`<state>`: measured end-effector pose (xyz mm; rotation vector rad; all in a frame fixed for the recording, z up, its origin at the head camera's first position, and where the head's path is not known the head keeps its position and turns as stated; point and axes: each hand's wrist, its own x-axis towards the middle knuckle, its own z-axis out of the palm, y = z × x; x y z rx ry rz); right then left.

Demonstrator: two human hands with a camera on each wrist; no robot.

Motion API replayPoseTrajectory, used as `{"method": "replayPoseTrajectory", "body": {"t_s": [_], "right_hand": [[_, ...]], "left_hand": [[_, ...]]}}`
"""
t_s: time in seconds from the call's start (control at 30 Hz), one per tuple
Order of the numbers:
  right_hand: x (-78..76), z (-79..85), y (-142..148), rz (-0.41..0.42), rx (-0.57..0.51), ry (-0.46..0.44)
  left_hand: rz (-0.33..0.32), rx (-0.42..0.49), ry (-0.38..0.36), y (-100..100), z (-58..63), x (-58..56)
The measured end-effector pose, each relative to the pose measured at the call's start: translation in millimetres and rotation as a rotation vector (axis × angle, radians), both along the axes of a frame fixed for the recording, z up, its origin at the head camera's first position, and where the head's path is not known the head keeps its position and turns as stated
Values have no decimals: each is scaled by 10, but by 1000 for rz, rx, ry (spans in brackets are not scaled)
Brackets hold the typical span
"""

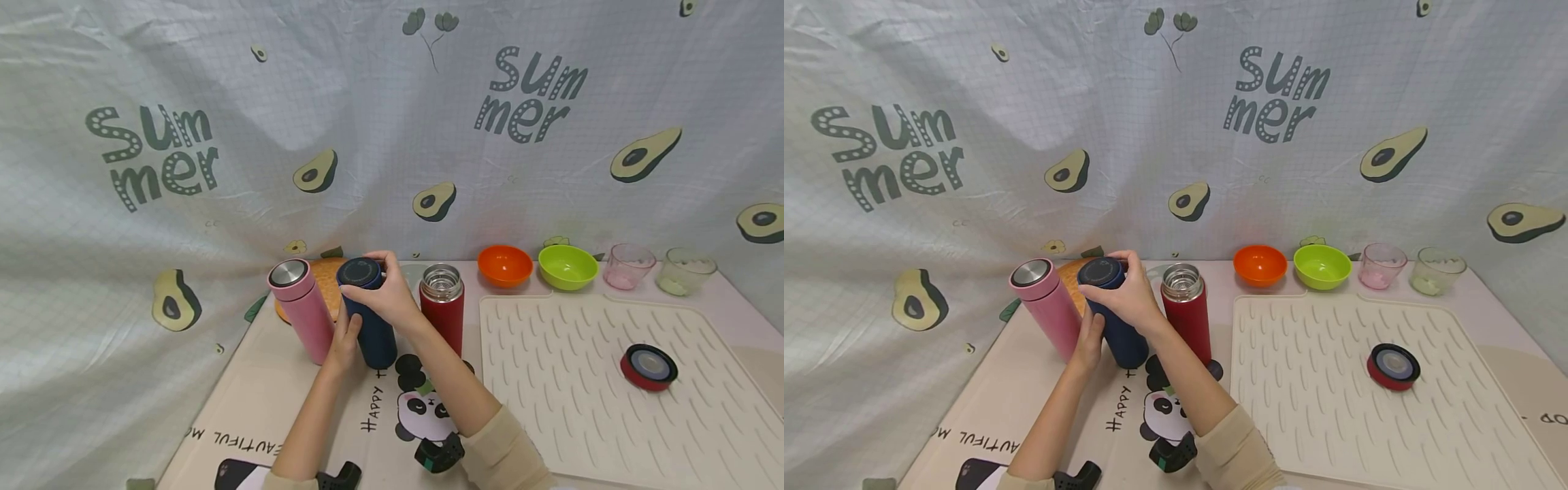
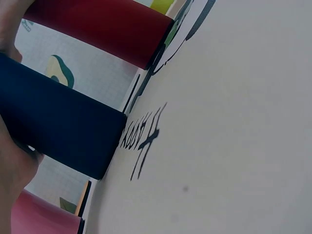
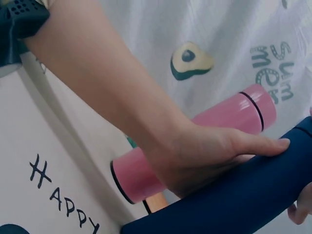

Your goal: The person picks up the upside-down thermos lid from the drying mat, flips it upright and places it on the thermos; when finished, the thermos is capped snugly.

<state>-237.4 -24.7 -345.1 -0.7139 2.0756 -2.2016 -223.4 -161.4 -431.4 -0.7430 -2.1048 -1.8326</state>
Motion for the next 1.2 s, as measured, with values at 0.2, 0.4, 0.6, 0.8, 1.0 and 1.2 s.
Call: {"method": "replayPoseTrajectory", "body": {"t_s": [0.2,0.4,0.6,0.8,1.0,1.2], "right_hand": [[6,2,10,79,-28,-3],[13,-3,-23,-11,-11,-5],[26,-7,-15,41,-9,-16],[10,-18,-22,-19,-35,-17],[18,-8,-19,24,-16,-3],[3,-3,-18,1,-35,-8]], "left_hand": [[9,1,-13,-4,-2,5],[13,-13,-11,-10,10,14],[30,-8,-24,-5,-1,25],[9,6,-14,-5,-8,19],[26,4,-29,-1,-6,16],[21,-3,-40,71,227,173]]}}
